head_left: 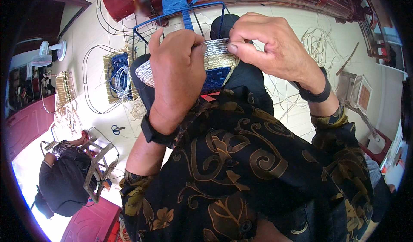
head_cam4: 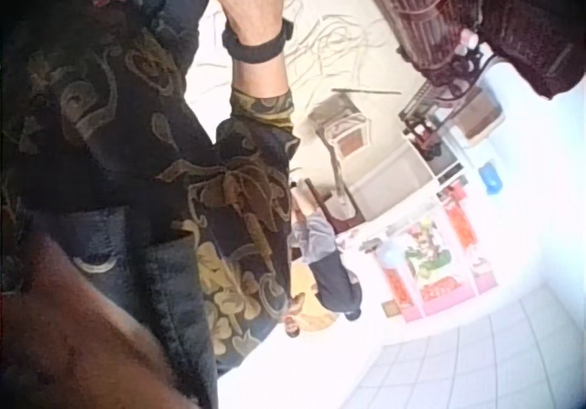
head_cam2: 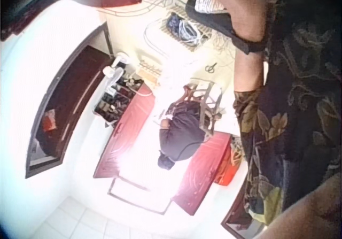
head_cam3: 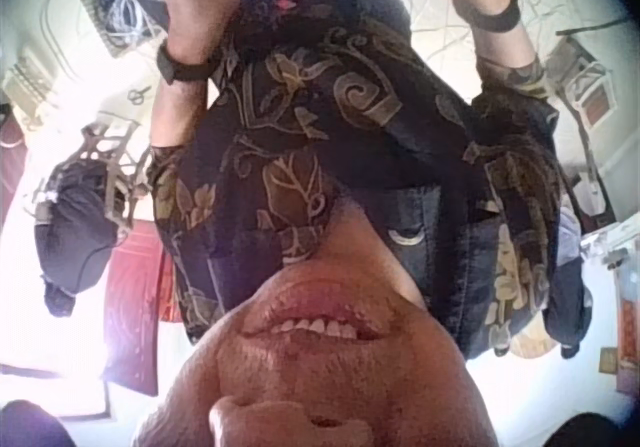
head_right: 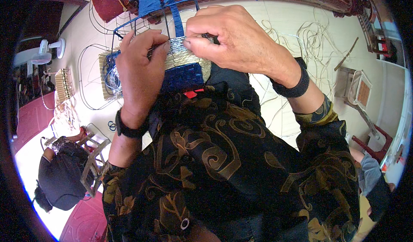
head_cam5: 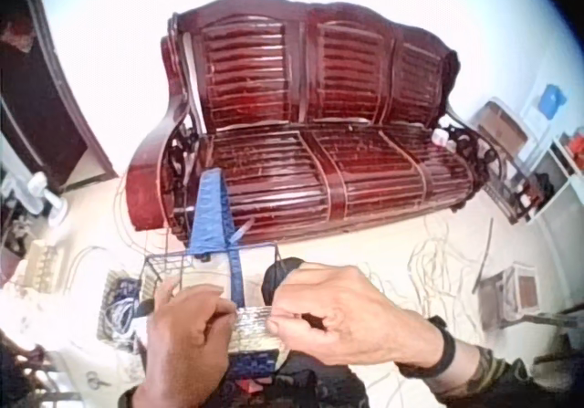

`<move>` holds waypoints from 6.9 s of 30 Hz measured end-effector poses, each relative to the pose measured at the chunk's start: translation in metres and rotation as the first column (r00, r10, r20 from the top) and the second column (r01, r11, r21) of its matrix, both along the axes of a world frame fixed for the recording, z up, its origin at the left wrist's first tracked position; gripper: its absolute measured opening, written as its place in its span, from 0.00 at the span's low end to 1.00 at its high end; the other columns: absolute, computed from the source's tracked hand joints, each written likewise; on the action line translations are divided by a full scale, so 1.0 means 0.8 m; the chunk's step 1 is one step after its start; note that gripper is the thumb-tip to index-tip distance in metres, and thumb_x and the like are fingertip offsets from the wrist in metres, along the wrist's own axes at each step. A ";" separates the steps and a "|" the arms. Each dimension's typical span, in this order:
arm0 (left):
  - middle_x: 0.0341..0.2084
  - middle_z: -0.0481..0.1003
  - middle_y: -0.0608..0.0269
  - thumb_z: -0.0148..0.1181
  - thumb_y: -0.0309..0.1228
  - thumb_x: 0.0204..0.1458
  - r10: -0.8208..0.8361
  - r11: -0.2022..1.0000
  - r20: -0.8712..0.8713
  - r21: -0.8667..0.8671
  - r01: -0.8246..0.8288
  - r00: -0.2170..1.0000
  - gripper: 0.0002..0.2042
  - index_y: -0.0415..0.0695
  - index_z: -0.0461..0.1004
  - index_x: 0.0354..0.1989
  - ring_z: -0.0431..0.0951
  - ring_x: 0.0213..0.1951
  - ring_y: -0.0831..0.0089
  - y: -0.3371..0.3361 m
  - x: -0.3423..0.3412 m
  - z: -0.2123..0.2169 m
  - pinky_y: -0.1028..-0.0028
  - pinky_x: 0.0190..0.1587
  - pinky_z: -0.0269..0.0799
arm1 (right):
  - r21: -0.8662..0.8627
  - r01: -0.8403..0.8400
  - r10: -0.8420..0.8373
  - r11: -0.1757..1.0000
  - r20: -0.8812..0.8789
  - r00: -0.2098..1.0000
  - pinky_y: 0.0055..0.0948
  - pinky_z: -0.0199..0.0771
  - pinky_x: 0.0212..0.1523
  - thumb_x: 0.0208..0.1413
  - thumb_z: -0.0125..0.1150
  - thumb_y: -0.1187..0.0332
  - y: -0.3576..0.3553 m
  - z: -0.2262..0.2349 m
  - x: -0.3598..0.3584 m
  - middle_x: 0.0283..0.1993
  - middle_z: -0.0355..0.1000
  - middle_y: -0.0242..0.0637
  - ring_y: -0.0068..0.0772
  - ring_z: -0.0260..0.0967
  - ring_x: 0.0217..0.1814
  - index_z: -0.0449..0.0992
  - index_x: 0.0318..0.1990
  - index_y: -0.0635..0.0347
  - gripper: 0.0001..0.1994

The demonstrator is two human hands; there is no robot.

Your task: The person weaves the top edge and handle of a blue and white woven basket, threading materials through the frame and using shears to trim excess material.

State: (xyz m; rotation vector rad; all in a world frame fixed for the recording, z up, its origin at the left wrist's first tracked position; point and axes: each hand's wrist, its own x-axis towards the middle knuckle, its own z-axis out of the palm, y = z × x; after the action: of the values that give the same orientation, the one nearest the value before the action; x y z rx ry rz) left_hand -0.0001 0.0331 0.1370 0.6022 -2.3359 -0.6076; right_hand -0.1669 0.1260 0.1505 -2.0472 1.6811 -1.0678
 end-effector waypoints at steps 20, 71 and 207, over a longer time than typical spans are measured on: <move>0.16 0.70 0.60 0.54 0.23 0.40 -0.103 0.991 0.112 0.096 0.092 0.988 0.02 0.42 0.70 0.19 0.71 0.26 0.61 -0.018 -0.002 -0.001 0.62 0.49 0.57 | 0.101 -0.021 -0.065 0.995 0.768 0.637 0.20 0.68 0.37 0.56 0.50 0.69 -0.027 -0.013 0.028 0.30 0.70 0.32 0.22 0.68 0.35 0.69 0.37 0.61 0.06; 0.18 0.72 0.60 0.55 0.30 0.44 -0.250 0.962 0.147 0.146 0.229 0.957 0.05 0.42 0.73 0.21 0.71 0.25 0.63 -0.037 -0.001 -0.007 0.64 0.45 0.55 | 0.285 0.051 -0.085 0.957 0.110 0.990 0.29 0.61 0.40 0.50 0.57 0.61 -0.023 -0.032 0.004 0.23 0.69 0.31 0.28 0.63 0.29 0.74 0.26 0.60 0.11; 0.24 0.71 0.65 0.55 0.30 0.46 -0.005 0.996 0.299 0.091 -0.023 0.954 0.06 0.47 0.75 0.33 0.70 0.34 0.67 0.004 0.037 0.009 0.56 0.51 0.50 | 0.664 -0.607 0.496 0.436 0.386 0.778 0.27 0.66 0.42 0.52 0.52 0.73 -0.081 0.009 -0.053 0.37 0.72 0.41 0.32 0.68 0.39 0.73 0.41 0.68 0.10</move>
State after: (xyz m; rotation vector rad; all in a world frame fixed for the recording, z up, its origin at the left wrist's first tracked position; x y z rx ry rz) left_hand 0.0296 0.0364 0.1440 0.7955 -2.5943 -0.6638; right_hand -0.2095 0.0613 0.1580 -1.6508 0.9505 -0.1623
